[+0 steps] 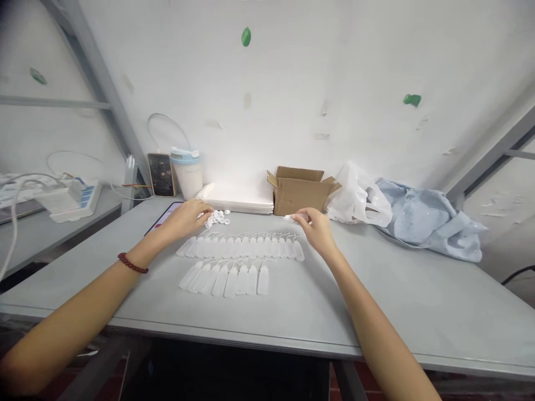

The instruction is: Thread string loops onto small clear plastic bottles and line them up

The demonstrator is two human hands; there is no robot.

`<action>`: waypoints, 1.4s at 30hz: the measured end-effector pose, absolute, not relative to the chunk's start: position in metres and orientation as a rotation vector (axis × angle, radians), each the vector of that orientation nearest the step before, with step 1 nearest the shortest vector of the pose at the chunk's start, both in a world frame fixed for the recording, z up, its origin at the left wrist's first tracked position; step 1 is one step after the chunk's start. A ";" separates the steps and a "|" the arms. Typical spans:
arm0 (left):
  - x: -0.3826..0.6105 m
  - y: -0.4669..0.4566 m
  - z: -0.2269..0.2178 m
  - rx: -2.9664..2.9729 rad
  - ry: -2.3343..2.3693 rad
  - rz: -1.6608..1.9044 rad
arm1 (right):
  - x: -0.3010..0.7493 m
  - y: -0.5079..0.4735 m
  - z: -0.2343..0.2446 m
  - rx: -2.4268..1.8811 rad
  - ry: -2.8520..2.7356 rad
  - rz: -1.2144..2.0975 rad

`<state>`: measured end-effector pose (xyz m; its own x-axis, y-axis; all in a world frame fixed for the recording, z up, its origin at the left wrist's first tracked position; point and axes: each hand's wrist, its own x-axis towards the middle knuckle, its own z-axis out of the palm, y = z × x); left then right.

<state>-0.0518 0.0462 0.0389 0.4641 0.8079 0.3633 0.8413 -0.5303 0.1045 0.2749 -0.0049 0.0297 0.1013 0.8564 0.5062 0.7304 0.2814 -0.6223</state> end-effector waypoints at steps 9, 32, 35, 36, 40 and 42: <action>-0.036 0.078 0.018 -2.877 -1.185 -0.460 | 0.298 0.020 0.004 -1.614 -1.619 0.211; -0.039 0.076 0.014 -2.938 -1.188 -0.724 | 0.294 0.007 0.023 -1.642 -1.892 0.059; -0.039 0.062 0.022 -2.932 -1.297 -0.922 | 0.273 -0.018 0.044 -1.605 -2.058 0.354; -0.039 0.057 0.025 -2.927 -1.346 -0.976 | 0.265 -0.026 0.049 -1.601 -2.104 0.477; -0.031 0.035 0.034 -2.931 -1.492 -1.135 | 0.240 -0.051 0.059 -1.551 -2.318 0.955; -0.025 0.025 0.036 -2.970 -1.503 -1.154 | 0.231 -0.056 0.057 -1.503 -2.418 1.034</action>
<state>-0.0246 0.0253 0.0363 0.4423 0.8154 0.3735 0.5713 -0.5772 0.5835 0.2315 -0.0563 0.0568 -0.5028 0.8281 -0.2477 0.7512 0.2769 -0.5991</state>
